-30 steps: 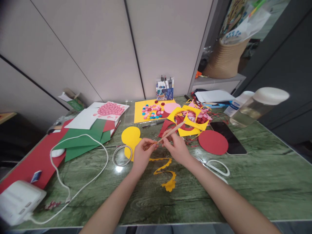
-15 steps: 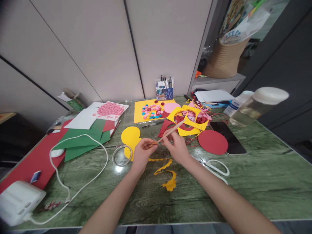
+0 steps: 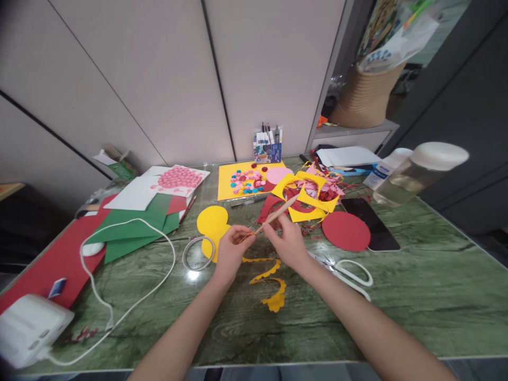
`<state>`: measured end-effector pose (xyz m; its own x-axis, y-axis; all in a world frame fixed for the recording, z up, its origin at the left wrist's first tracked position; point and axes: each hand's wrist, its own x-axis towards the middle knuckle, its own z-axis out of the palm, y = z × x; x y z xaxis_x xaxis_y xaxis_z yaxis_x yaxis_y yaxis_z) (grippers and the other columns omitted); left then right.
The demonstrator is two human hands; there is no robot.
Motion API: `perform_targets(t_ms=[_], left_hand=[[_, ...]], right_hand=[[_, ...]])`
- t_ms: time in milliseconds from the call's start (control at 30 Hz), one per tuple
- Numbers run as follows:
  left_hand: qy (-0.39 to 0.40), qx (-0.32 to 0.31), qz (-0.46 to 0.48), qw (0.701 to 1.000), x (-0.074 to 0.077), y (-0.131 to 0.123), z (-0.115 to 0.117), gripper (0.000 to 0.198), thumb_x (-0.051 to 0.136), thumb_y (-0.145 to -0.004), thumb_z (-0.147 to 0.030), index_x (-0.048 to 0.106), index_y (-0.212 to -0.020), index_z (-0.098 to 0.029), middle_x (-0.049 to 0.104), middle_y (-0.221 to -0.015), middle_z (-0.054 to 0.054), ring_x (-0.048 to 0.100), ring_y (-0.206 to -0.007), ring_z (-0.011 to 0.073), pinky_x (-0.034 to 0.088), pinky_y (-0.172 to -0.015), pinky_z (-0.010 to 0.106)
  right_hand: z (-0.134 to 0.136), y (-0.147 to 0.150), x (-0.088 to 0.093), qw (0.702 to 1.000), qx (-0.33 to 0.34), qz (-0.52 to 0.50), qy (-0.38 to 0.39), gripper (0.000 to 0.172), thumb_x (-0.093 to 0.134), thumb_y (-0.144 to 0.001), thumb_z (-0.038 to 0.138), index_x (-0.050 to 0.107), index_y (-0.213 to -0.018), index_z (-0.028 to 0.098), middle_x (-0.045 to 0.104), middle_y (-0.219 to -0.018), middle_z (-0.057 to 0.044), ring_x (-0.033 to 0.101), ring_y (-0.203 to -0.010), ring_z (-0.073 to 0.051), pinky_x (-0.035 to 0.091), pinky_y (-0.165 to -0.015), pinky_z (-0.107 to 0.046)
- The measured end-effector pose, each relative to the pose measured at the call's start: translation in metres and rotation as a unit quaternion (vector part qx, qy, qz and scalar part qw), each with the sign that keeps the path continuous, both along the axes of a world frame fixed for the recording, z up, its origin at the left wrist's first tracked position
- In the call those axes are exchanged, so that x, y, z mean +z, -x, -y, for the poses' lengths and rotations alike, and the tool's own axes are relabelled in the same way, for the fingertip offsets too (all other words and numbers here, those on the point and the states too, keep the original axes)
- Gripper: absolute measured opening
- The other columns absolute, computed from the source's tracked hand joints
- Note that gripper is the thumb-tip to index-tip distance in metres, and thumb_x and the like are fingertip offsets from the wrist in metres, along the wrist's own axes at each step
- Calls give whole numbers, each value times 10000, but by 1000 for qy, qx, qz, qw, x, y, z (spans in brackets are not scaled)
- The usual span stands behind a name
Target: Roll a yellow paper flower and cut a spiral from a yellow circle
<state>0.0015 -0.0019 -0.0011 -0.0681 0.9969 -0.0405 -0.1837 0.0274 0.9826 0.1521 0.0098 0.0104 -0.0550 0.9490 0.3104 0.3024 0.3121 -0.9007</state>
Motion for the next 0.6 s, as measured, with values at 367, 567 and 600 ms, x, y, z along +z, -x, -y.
perform_targets(t_ms=[367,567,600], left_hand=[[-20,-13,-38,999,2,1,2,150,692,-668,-199,612,-789,-157,650,-734,21,615,-710,138,472,-693,249],[-31,-20,-45,998,3,1,3,140,677,-698,-233,618,-804,-163,657,-747,28,621,-723,145,472,-698,251],[-32,-22,-45,998,3,1,3,139,673,-703,-237,619,-808,-164,659,-752,30,624,-727,148,474,-702,254]], right_hand=[[1,5,4,998,50,-22,13,132,589,-789,265,514,-885,213,577,-773,-10,590,-692,-178,498,-639,-299],[-1,5,2,998,45,-33,12,136,597,-777,280,503,-847,213,556,-760,-8,582,-687,-176,496,-632,-296],[-1,6,2,998,45,-34,11,132,598,-775,281,501,-836,214,548,-761,-7,578,-685,-174,496,-627,-293]])
